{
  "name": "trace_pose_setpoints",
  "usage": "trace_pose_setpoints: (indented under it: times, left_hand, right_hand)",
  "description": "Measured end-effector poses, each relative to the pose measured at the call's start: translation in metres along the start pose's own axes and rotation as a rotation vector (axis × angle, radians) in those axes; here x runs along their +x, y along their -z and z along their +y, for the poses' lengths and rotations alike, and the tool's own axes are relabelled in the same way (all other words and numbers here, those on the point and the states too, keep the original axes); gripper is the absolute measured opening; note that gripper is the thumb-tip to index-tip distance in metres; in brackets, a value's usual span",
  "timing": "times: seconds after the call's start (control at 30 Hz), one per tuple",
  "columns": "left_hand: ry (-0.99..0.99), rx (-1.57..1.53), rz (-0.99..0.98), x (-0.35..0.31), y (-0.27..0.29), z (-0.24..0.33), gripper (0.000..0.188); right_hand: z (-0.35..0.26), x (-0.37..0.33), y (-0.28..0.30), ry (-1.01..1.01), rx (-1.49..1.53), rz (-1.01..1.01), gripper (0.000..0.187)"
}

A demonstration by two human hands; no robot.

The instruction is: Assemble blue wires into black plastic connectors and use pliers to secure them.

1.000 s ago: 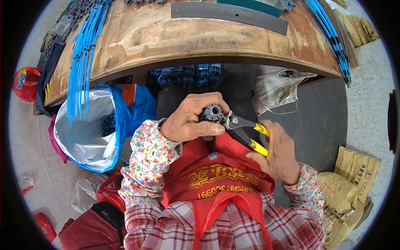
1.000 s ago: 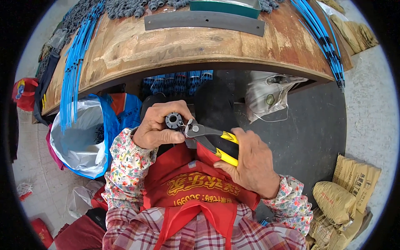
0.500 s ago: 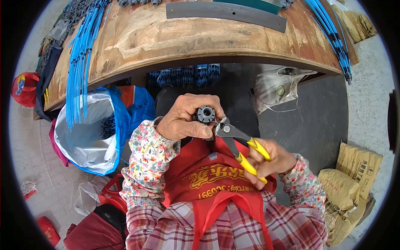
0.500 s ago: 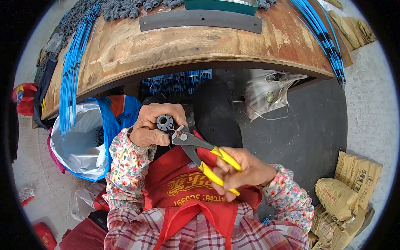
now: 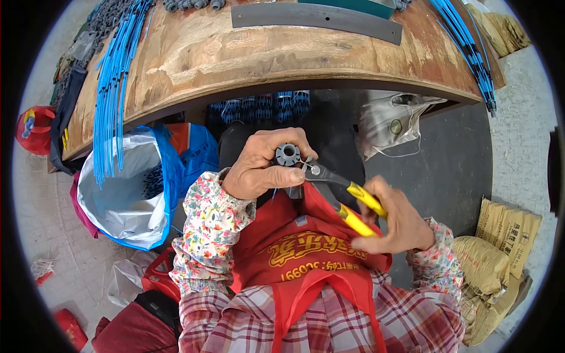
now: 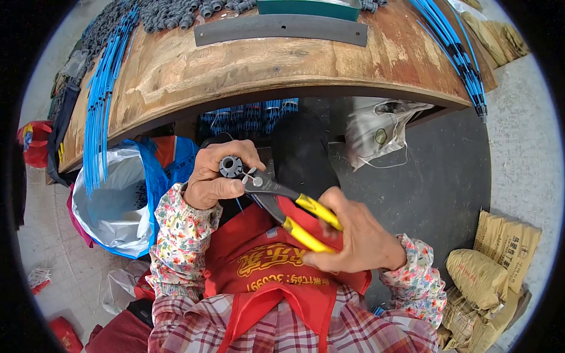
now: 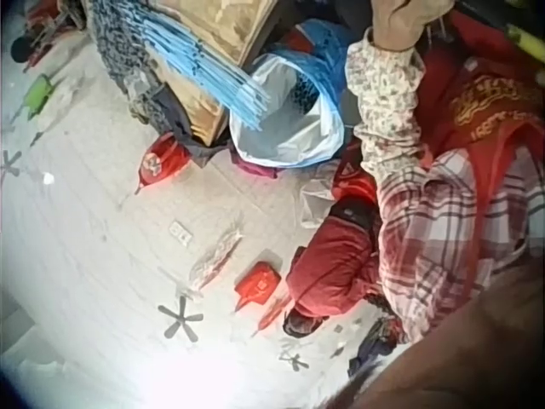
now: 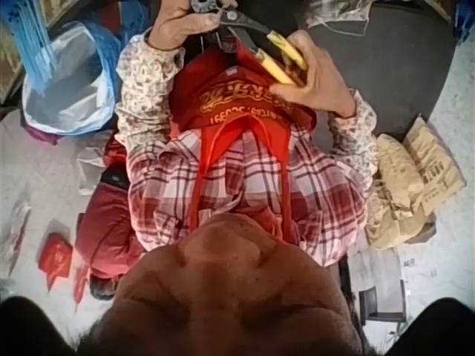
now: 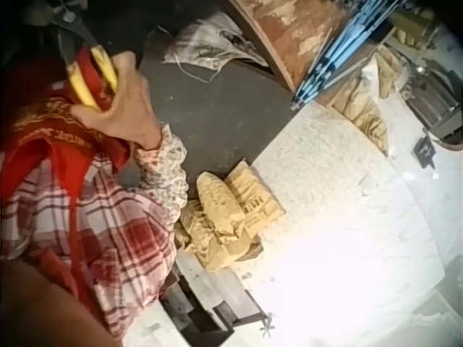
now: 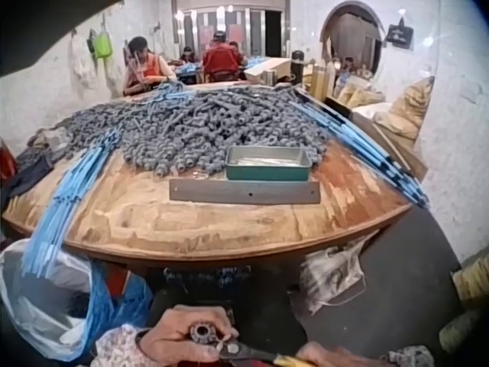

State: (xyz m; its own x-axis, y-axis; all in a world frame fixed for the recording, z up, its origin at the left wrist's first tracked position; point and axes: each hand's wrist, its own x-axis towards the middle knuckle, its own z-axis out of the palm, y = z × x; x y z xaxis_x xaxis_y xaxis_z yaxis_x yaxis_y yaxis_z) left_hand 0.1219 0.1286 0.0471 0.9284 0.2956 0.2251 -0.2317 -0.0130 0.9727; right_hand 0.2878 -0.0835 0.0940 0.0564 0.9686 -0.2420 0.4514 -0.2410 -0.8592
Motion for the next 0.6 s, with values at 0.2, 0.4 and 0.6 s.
trace_pose_setpoints:
  times: [0.2,0.4,0.6]
  left_hand:
    - [-0.039,-0.055,-0.042,0.002,0.003,0.000,0.039]
    - [-0.002,-0.055,-0.024,0.003,0.001,0.007,0.047]
    - [-0.041,0.061,-0.004,-0.002,0.002,0.003,0.043]
  right_hand:
    - [0.004,0.000,-0.013,-0.207,1.216,-0.400,0.038]
    - [0.016,0.001,-0.002,-0.178,0.667,-0.183,0.042]
    - [0.009,0.003,-0.008,0.136,-0.219,0.203,0.048]
